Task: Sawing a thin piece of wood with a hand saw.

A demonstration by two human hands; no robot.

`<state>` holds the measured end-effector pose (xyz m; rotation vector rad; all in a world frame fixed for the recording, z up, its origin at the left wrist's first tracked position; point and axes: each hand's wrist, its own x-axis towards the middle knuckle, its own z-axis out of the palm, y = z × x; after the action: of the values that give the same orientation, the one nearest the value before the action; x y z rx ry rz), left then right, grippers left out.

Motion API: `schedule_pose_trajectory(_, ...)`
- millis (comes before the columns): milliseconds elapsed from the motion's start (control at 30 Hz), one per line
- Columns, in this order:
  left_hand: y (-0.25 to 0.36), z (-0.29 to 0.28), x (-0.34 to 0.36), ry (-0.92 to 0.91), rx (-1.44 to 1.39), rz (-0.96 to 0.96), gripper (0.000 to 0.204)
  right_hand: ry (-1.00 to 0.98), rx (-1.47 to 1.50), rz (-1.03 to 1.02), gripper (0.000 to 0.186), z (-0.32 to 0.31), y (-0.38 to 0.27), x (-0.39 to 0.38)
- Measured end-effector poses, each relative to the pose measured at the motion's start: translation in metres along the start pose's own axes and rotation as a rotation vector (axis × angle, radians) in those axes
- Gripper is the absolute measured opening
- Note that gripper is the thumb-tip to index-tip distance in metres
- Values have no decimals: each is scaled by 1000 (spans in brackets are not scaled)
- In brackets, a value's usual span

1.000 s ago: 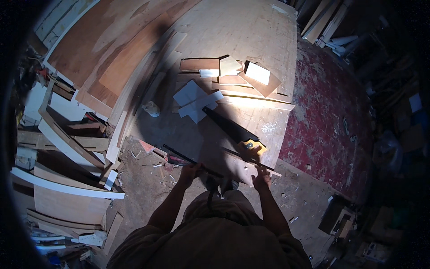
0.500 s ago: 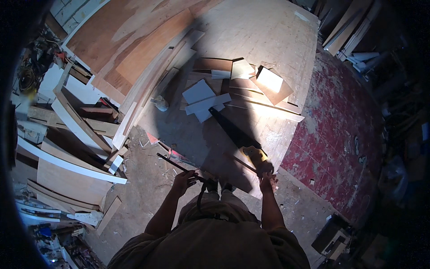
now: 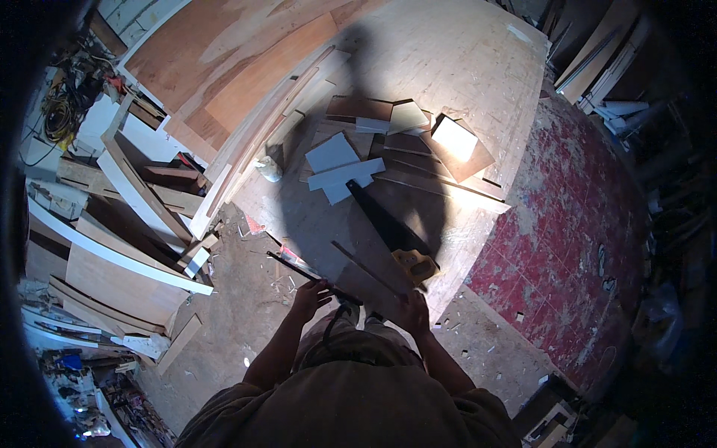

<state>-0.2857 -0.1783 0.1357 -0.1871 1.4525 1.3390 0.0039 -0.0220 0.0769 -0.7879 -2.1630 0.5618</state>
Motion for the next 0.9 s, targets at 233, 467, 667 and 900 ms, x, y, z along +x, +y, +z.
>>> schedule_pose_trajectory(233, 7, 4, 37, -139, -181, -19, 30, -458, 214, 191, 28, 41, -68, 93)
schedule_pose_trajectory(467, 37, 2, 70, -254, -345, 22, 29, -537, 115, 110, 24, 86, -76, 141)
schedule_pose_trajectory(667, 69, -16, 110, -86, -204, 49, 35, -694, -6, 97, 33, 136, -73, 172)
schedule_pose_trajectory(900, 114, -28, 168, 94, -15, 98, 27, -543, 605, 929, 26, 200, -19, 279)
